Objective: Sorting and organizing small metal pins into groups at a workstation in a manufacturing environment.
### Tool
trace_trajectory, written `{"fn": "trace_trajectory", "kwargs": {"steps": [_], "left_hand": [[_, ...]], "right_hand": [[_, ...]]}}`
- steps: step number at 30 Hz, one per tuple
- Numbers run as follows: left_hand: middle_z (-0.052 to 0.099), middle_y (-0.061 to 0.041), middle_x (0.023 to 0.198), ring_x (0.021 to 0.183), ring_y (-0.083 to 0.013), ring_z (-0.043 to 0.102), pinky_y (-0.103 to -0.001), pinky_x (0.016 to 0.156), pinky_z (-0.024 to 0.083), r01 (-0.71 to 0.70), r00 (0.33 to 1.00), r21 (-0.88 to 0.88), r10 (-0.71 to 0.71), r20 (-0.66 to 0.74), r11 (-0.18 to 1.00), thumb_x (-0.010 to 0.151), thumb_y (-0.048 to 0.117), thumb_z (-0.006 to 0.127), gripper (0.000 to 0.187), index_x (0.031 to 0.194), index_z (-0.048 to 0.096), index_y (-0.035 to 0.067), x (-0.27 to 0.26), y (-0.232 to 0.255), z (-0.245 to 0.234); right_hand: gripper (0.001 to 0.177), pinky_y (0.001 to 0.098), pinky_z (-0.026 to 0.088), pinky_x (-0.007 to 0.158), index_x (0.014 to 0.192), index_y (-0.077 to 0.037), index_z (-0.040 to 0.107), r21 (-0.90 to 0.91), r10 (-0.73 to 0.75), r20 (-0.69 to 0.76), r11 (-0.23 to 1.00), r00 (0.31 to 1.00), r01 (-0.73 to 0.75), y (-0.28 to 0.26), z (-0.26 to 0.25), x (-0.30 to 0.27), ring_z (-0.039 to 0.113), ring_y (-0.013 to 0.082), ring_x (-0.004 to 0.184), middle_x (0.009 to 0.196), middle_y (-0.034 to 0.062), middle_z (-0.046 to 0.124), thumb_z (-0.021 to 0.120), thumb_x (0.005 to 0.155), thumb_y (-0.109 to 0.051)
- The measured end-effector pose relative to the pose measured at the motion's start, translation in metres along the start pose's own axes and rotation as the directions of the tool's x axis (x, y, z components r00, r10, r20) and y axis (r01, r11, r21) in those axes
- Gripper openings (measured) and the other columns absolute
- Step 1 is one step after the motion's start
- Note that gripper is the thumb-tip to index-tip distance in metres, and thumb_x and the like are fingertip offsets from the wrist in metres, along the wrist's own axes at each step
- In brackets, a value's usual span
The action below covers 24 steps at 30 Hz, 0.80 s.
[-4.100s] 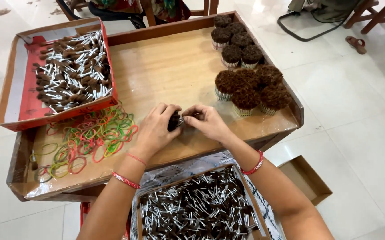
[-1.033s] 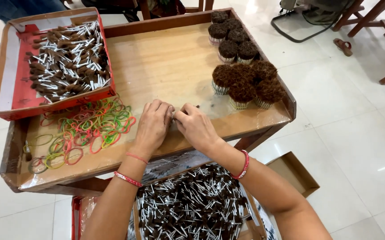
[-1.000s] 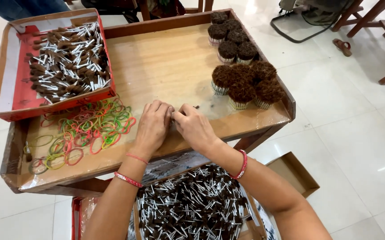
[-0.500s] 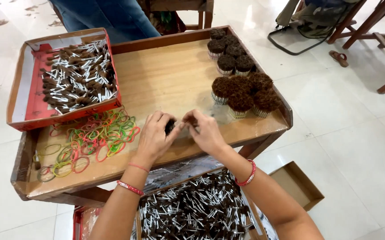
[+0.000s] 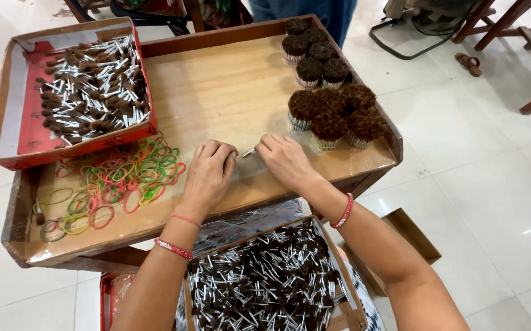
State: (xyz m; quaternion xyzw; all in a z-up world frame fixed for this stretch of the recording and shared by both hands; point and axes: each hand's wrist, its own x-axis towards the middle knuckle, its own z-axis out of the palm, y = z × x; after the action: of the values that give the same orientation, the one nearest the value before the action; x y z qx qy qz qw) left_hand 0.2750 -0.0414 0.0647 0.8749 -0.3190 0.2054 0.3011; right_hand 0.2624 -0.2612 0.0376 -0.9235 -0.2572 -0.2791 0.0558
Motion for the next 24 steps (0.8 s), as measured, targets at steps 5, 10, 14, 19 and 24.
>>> {"fn": "trace_trajectory", "kwargs": {"steps": [5, 10, 14, 19, 24], "left_hand": [[0.065, -0.012, 0.103, 0.096, -0.0356, 0.059, -0.046, 0.086, 0.049, 0.009, 1.0, -0.013, -0.009, 0.011, 1.0, 0.098, 0.014, 0.062, 0.01, 0.1, 0.069, 0.007, 0.0, -0.002, 0.001], [0.064, -0.013, 0.104, 0.098, -0.0358, 0.058, -0.046, 0.087, 0.049, 0.002, 1.0, -0.032, -0.002, 0.0, 0.999, 0.099, 0.012, 0.06, 0.01, 0.102, 0.068, 0.006, -0.002, -0.002, 0.002], [0.064, -0.014, 0.103, 0.096, -0.0364, 0.058, -0.046, 0.086, 0.048, -0.009, 1.0, -0.038, 0.008, -0.017, 0.999, 0.1, 0.011, 0.059, 0.011, 0.102, 0.067, 0.004, -0.001, -0.001, 0.001], [0.063, -0.015, 0.102, 0.094, -0.0373, 0.056, -0.046, 0.085, 0.048, -0.025, 0.999, -0.054, 0.023, -0.029, 0.998, 0.101, 0.01, 0.057, 0.012, 0.103, 0.066, 0.003, -0.004, 0.0, -0.002], [0.064, -0.015, 0.105, 0.095, -0.0375, 0.057, -0.047, 0.085, 0.048, 0.011, 1.0, -0.05, -0.012, -0.012, 0.999, 0.101, 0.011, 0.056, 0.015, 0.106, 0.067, 0.002, -0.003, -0.001, 0.0]], "right_hand": [[0.011, 0.0399, 0.055, 0.077, 0.102, -0.006, 0.071, 0.325, 0.219, -0.135, 0.931, 0.966, -0.165, -0.02, -0.028, 0.0, 0.065, 0.0292, 0.089, 0.095, 0.0095, 0.065, 0.071, 0.091, -0.005], [0.017, 0.0382, 0.057, 0.076, 0.104, -0.007, 0.071, 0.609, 0.255, -0.169, 0.787, 0.952, -0.102, -0.049, -0.019, -0.003, 0.069, 0.0293, 0.088, 0.099, 0.0102, 0.066, 0.071, 0.089, 0.0], [0.016, 0.0394, 0.056, 0.074, 0.102, -0.005, 0.071, 0.623, 0.319, -0.138, 0.764, 0.938, -0.168, -0.061, -0.016, 0.004, 0.067, 0.0306, 0.085, 0.095, 0.0117, 0.065, 0.073, 0.087, 0.0], [0.013, 0.0414, 0.056, 0.071, 0.099, -0.004, 0.069, 0.615, 0.392, -0.078, 0.743, 0.917, -0.265, -0.07, 0.002, 0.007, 0.067, 0.0329, 0.081, 0.094, 0.014, 0.066, 0.074, 0.088, 0.0], [0.029, 0.0436, 0.056, 0.078, 0.112, -0.001, 0.057, 0.722, 0.454, -0.032, 0.626, 0.891, -0.293, -0.068, 0.015, 0.014, 0.07, 0.037, 0.092, 0.097, 0.0149, 0.069, 0.069, 0.086, 0.002]]}}
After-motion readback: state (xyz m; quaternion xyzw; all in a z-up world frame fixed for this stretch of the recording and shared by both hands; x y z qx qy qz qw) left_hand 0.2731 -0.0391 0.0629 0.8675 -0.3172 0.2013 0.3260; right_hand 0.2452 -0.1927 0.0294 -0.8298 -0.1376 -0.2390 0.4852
